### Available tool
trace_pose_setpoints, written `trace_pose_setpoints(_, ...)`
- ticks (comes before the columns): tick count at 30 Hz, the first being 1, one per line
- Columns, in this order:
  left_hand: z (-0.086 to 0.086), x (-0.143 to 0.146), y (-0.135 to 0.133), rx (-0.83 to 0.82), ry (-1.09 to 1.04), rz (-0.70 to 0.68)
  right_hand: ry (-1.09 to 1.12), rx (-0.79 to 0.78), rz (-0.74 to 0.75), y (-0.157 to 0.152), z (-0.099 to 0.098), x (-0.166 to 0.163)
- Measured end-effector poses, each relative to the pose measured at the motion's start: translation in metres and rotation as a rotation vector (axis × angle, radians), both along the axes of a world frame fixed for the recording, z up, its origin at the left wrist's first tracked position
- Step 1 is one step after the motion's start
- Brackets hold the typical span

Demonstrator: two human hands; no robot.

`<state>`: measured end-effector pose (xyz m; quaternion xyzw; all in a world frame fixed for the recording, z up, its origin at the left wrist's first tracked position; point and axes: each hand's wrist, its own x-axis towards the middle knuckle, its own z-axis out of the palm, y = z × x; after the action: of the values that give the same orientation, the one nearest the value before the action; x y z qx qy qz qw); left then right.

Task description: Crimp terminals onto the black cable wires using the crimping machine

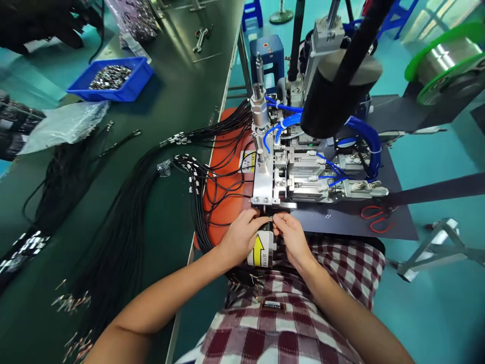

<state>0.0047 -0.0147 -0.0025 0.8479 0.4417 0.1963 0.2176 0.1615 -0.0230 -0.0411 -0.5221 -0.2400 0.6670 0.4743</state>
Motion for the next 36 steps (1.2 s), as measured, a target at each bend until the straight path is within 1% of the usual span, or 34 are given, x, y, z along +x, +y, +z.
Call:
trace_pose_setpoints(2,0.004,-0.006,-0.01,-0.04,-0.098,0.068,0.004,0.015,0.01,0.0,0.0,0.001)
trace_pose_setpoints(3,0.006,-0.01,-0.017,-0.049,-0.106,0.118,0.01,0.023,0.016,0.0,0.0,0.001)
trace_pose_setpoints(5,0.007,-0.018,-0.032,-0.035,-0.028,0.231,0.022,0.034,0.023,0.0,-0.001,0.002)
trace_pose_setpoints(7,0.007,-0.024,-0.045,-0.007,0.107,0.31,0.032,0.04,0.028,0.0,-0.003,0.002)
trace_pose_setpoints(10,0.003,-0.03,-0.05,0.034,0.245,0.341,0.033,0.05,0.026,0.0,-0.004,0.002)
trace_pose_setpoints(16,-0.005,-0.035,-0.038,0.072,0.322,0.304,0.008,0.055,0.033,0.002,-0.006,0.004)
trace_pose_setpoints(18,-0.007,-0.036,-0.038,0.078,0.325,0.305,-0.001,0.025,0.022,0.001,-0.009,0.01)
trace_pose_setpoints(23,-0.008,-0.039,-0.04,0.065,0.318,0.314,0.008,-0.076,-0.07,-0.014,-0.021,0.035)
trace_pose_setpoints(26,-0.006,-0.037,-0.022,0.066,0.328,0.291,0.001,-0.12,-0.097,-0.025,-0.024,0.046)
trace_pose_setpoints(29,-0.003,-0.031,0.011,0.084,0.314,0.264,-0.002,-0.136,-0.109,-0.031,-0.02,0.049)
trace_pose_setpoints(31,0.001,-0.03,0.032,0.102,0.275,0.217,0.004,-0.126,-0.11,-0.033,-0.016,0.048)
trace_pose_setpoints(33,0.009,-0.033,0.043,0.096,0.22,0.152,0.014,-0.118,-0.105,-0.035,-0.011,0.048)
trace_pose_setpoints(34,0.016,-0.036,0.044,0.082,0.183,0.119,0.017,-0.116,-0.101,-0.037,-0.009,0.05)
trace_pose_setpoints(36,0.032,-0.045,0.035,0.018,0.121,0.012,0.014,-0.115,-0.096,-0.042,-0.007,0.054)
